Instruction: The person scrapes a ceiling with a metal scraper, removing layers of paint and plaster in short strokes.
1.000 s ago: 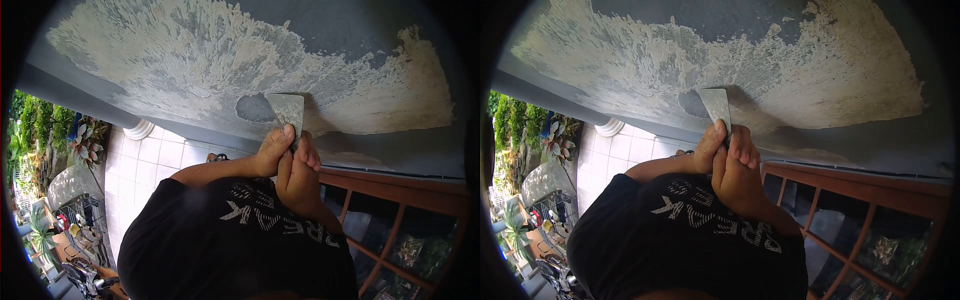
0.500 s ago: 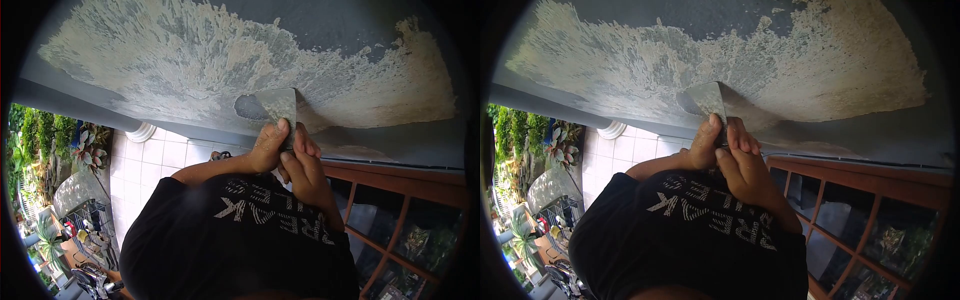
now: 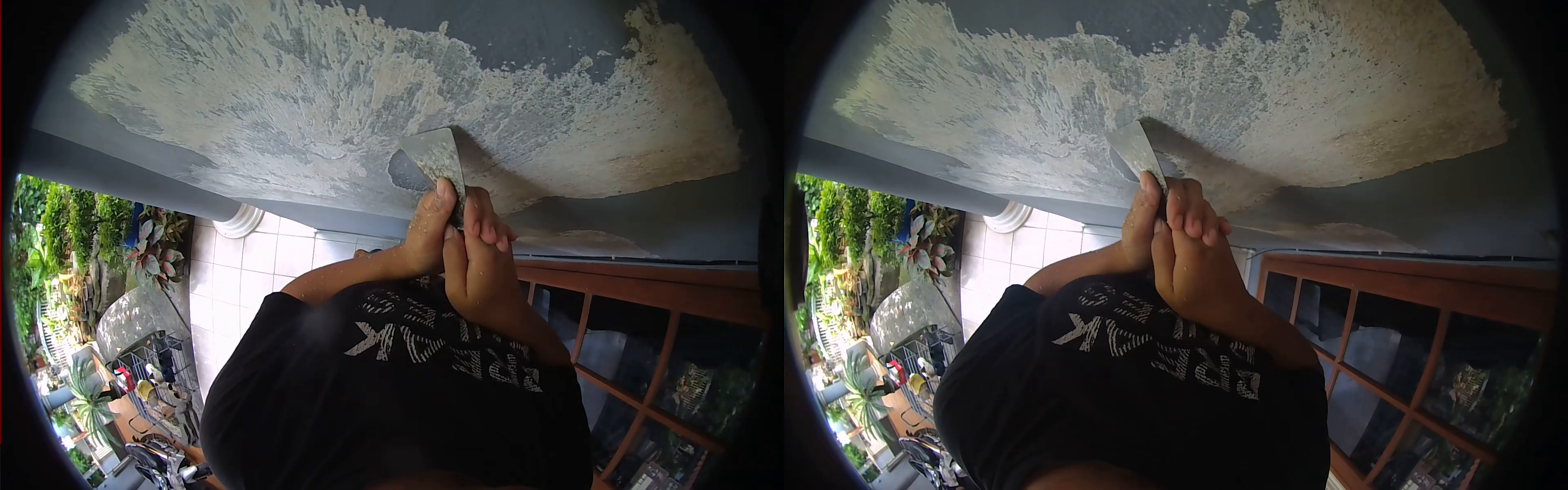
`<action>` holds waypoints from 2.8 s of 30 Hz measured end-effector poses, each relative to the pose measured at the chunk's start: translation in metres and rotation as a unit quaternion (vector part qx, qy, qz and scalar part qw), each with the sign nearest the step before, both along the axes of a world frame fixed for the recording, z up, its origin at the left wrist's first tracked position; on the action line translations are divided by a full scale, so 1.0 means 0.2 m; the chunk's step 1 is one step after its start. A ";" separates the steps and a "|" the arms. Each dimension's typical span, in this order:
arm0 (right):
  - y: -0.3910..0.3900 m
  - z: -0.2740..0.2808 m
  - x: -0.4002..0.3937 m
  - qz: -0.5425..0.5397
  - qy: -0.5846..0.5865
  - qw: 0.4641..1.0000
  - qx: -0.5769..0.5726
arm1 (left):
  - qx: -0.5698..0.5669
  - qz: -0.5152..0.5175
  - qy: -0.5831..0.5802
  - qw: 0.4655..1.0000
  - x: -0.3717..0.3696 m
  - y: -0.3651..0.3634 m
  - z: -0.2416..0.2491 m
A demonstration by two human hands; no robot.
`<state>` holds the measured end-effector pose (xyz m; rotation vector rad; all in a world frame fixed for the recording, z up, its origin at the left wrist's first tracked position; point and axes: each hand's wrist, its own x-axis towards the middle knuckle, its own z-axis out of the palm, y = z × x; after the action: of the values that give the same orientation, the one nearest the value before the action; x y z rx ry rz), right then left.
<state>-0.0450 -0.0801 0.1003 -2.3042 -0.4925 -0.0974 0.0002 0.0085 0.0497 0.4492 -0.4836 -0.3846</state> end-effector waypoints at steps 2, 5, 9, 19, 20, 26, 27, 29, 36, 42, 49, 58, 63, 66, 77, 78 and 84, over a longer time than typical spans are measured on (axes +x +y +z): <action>0.01 0.03 -0.02 -0.015 -0.013 1.000 -0.005 | -0.008 -0.017 -0.010 1.000 -0.01 0.00 0.00; -0.03 0.01 -0.08 -0.043 -0.010 0.999 -0.030 | 0.007 -0.073 -0.015 0.997 -0.03 -0.02 0.03; 0.02 0.05 -0.07 -0.032 -0.029 0.997 -0.056 | -0.023 -0.076 0.009 0.997 -0.03 0.00 0.02; 0.01 0.02 -0.08 -0.046 -0.009 0.999 0.005 | 0.024 -0.039 -0.004 0.999 -0.04 -0.01 0.03; 0.01 0.02 -0.07 -0.048 -0.010 0.999 0.004 | 0.030 -0.031 -0.005 0.999 -0.03 0.00 0.03; -0.02 0.02 -0.09 -0.040 -0.027 0.999 0.009 | -0.018 -0.060 0.011 0.998 -0.05 -0.04 0.03; -0.01 0.02 -0.09 -0.046 -0.035 0.998 0.004 | -0.010 -0.056 0.008 0.998 -0.05 -0.03 0.03; -0.01 0.00 -0.08 -0.057 -0.048 0.997 -0.008 | 0.005 -0.047 0.004 0.999 -0.04 -0.03 0.02; -0.03 0.02 -0.09 -0.060 -0.031 0.998 0.010 | -0.008 -0.048 0.027 0.998 -0.05 -0.06 0.02; -0.02 -0.02 -0.05 -0.037 -0.044 0.998 0.002 | -0.014 -0.030 0.012 0.999 -0.04 -0.04 0.01; -0.02 -0.01 -0.05 -0.034 -0.013 0.999 0.018 | 0.012 -0.030 0.023 0.999 -0.04 -0.03 0.01; -0.03 -0.01 -0.05 -0.041 -0.019 0.999 0.018 | 0.044 -0.018 -0.010 0.999 -0.03 -0.04 0.03; -0.05 0.02 -0.05 -0.017 0.005 0.999 0.026 | 0.016 -0.013 -0.010 1.000 -0.03 -0.06 0.03; -0.03 0.04 -0.06 -0.044 -0.022 0.999 0.013 | 0.027 -0.021 -0.008 0.999 -0.04 -0.05 0.03; -0.02 0.03 -0.05 -0.030 -0.010 0.999 0.025 | 0.009 -0.016 -0.013 1.000 -0.04 -0.05 0.01; -0.02 0.03 -0.04 -0.034 -0.017 0.999 0.018 | 0.005 -0.019 -0.012 1.000 -0.03 -0.05 0.00; -0.06 0.03 -0.07 -0.046 -0.021 0.999 0.001 | 0.018 -0.031 -0.016 0.999 -0.04 -0.07 0.06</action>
<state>-0.0590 -0.0921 0.1059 -2.3266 -0.4080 -0.1922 -0.0083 -0.0060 0.0609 0.4772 -0.5224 -0.4476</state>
